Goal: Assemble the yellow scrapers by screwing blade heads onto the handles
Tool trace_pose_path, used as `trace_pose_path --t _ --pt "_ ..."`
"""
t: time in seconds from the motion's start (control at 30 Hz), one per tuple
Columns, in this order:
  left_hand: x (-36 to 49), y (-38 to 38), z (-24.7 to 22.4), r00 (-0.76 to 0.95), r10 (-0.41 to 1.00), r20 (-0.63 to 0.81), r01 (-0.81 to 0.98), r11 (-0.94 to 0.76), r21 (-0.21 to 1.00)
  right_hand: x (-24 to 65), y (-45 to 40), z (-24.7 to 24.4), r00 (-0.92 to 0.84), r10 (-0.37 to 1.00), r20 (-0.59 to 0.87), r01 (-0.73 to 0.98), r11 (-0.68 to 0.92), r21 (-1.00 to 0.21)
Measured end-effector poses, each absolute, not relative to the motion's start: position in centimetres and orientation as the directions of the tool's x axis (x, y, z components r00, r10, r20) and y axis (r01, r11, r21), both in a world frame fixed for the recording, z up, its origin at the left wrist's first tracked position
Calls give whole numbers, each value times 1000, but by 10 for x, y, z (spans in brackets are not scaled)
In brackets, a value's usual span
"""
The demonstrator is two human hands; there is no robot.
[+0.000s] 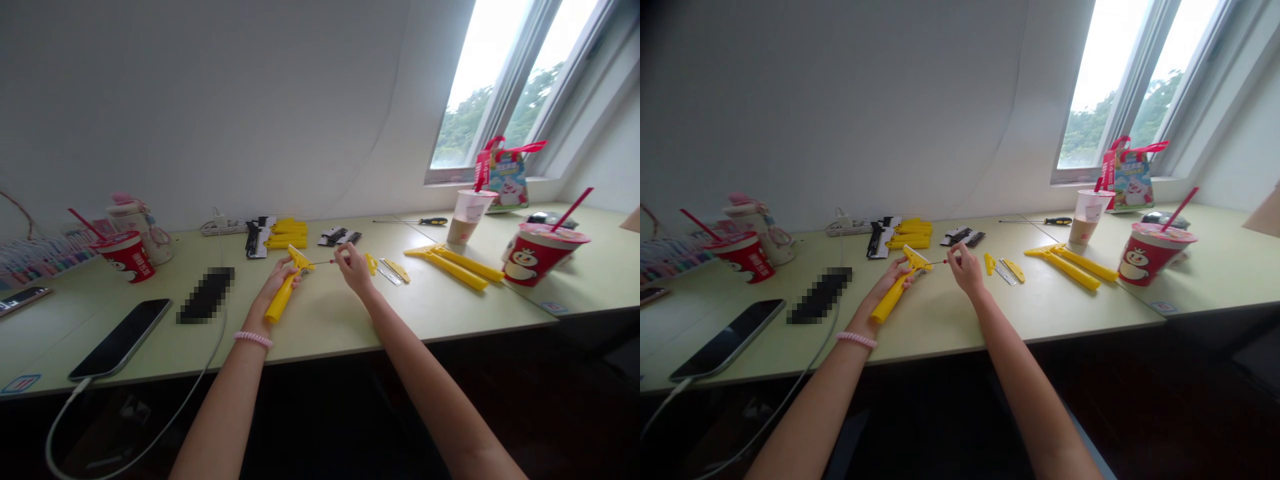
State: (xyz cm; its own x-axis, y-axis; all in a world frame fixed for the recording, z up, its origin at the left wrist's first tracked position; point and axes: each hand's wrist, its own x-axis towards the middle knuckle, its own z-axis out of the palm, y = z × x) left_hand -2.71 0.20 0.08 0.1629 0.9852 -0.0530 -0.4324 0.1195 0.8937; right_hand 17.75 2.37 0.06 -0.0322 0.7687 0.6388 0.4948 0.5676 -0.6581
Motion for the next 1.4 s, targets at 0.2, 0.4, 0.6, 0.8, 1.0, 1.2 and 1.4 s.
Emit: trace_pose_path --t 0.2,0.4,0.6,0.8,1.0,1.2,1.4 --pt "-28 5 -2 138 989 -57 -453 114 884 179 26 -3 -70 773 630 516 569 -641" --pt "-27 2 1 162 985 -55 -434 121 893 177 25 0 -14 755 655 471 583 -662" --pt "-27 2 2 136 989 -48 -438 104 893 178 24 0 -51 780 624 537 548 -641" --pt "-27 2 1 151 987 -63 -440 124 889 177 24 1 -31 738 674 507 592 -626" --pt "-27 4 -1 149 988 -49 -444 111 889 178 26 -1 -33 733 680 509 598 -619" --pt "-27 2 1 137 989 -57 -435 112 893 177 25 -1 -71 742 667 512 601 -614" --pt "-24 0 4 131 990 -59 -444 112 889 176 23 1 -65 702 709 479 645 -595"
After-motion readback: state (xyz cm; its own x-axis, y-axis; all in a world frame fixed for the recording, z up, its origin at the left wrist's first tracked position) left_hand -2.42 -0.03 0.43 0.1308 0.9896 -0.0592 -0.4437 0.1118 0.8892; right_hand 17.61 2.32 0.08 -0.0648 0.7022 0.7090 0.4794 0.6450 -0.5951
